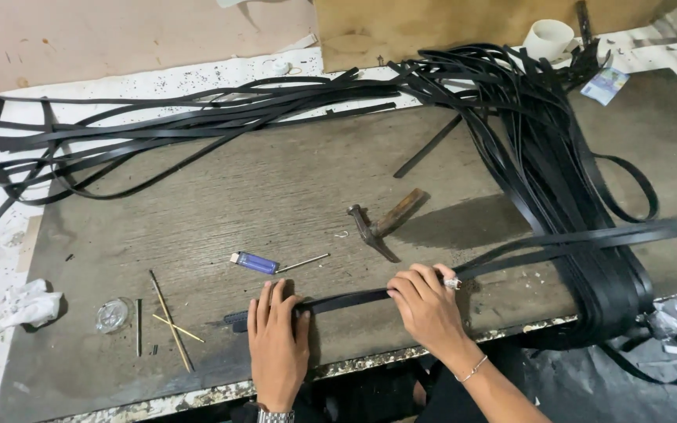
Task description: Punching a series of holes into a long leather strap using a hand punch and a hammer, then clearing the holes with a thin rod.
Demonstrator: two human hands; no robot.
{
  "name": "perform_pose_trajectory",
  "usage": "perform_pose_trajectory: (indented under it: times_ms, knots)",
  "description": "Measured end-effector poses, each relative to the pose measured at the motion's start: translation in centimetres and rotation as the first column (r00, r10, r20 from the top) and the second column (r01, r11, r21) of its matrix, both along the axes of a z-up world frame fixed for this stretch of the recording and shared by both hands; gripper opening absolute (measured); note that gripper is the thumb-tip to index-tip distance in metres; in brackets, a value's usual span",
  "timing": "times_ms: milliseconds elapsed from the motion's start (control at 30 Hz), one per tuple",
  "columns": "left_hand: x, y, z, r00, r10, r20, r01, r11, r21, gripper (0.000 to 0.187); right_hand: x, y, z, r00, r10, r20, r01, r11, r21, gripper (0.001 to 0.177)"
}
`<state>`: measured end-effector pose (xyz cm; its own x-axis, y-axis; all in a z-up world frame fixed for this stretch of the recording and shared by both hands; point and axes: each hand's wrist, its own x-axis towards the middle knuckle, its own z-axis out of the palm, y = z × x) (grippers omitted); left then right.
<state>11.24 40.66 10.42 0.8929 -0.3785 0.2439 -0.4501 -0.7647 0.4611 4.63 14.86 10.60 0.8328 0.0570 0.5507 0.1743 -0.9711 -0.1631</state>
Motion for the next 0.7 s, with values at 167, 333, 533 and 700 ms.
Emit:
perform_pose_trajectory:
  times_ms: [167, 333, 533, 700]
  knots:
    - [-0.3, 0.0, -0.4, 0.998, 0.028, 0.064, -0.029, 1.0, 0.005, 0.015, -0.3, 0.2, 0.2, 0.993, 0.008, 0.114, 0.0, 0.998, -0.065, 0.01]
    - [-0.5, -0.2, -0.9, 0.972, 0.075, 0.224, -0.079, 0.997, 0.013, 0.021, -0.3, 0.0, -0.2, 0.994, 0.07, 0.081, -0.072, 0.997, 0.014, 0.007]
    - [-0.3, 0.2, -1.1, 0.943, -0.024, 0.331, 0.019, 1.0, 0.018, 0.019, 0.0, -0.4, -0.5, 1.0, 0.005, -0.007, -0.004, 0.998, 0.06, 0.012]
    - [0.3, 0.5, -1.0, 0.92, -0.141, 0.365, 0.148, 0.989, 0.009, 0.021, -0.1, -1.8, -1.5, 0.989, 0.066, -0.136, -0.048, 0.99, 0.133, 0.024]
